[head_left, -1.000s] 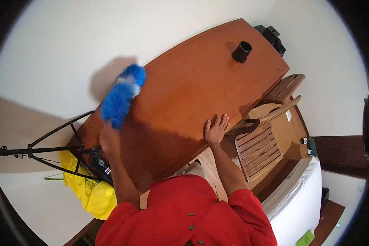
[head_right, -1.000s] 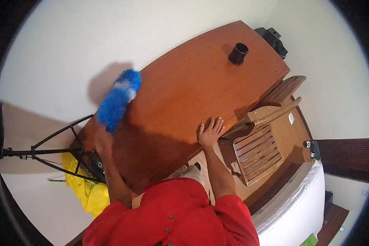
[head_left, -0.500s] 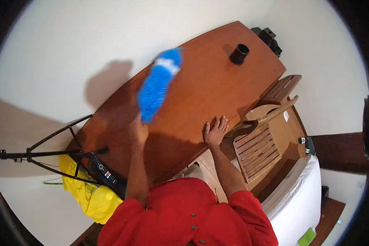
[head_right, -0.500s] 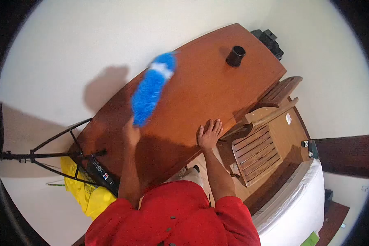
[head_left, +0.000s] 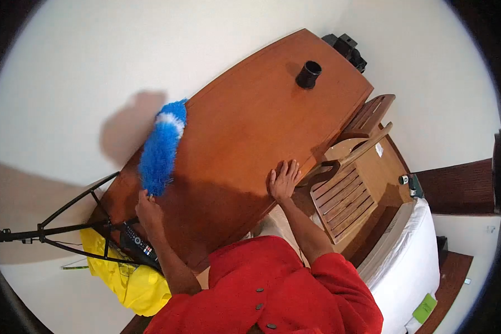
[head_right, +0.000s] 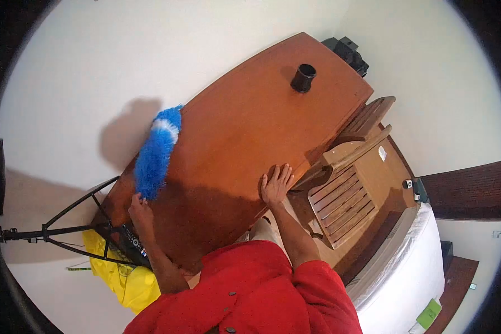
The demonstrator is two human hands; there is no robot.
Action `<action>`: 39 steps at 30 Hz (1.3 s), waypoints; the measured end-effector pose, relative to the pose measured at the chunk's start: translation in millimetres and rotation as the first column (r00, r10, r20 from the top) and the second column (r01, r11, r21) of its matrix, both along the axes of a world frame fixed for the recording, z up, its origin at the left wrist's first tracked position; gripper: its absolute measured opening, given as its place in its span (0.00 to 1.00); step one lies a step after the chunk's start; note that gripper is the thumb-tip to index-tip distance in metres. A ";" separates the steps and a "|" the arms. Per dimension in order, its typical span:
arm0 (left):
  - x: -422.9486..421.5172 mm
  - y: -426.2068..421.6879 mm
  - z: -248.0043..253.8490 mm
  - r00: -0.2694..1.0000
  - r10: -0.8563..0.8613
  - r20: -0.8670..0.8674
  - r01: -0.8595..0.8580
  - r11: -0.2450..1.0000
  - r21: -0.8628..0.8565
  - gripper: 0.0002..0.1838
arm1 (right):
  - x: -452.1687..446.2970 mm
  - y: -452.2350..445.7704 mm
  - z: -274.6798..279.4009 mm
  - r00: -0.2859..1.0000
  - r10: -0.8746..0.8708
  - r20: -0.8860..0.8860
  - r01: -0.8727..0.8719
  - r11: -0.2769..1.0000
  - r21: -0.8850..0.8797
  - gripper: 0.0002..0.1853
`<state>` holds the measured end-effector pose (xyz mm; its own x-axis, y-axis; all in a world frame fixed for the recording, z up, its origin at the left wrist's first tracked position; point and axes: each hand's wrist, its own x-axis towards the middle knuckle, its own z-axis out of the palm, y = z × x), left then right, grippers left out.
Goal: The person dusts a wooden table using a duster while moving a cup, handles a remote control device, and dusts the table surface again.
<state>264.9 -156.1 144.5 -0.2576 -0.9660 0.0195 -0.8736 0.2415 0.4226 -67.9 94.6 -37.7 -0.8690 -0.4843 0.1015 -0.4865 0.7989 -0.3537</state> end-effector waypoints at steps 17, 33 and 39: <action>-245.5 21.9 -73.4 0.886 -0.341 -0.313 0.339 0.939 -0.064 0.16 | -150.1 -76.3 13.3 0.941 0.334 0.059 -0.338 0.935 0.105 0.38; -217.9 -48.3 8.4 0.956 -0.293 0.027 0.294 0.943 -0.155 0.13 | -217.1 -140.4 9.9 0.871 0.484 -0.081 -0.480 0.875 0.068 0.39; -393.6 -59.4 -30.2 0.917 -0.397 -0.024 0.397 0.918 -0.004 0.19 | -214.6 -137.5 13.5 0.874 0.477 -0.098 -0.476 0.879 0.034 0.38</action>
<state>-128.6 -215.4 114.3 -0.6198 -0.7842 0.0292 -0.6953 0.5661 0.4428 -282.6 -42.8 -24.1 -0.5184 -0.8382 0.1694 -0.8413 0.4643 -0.2768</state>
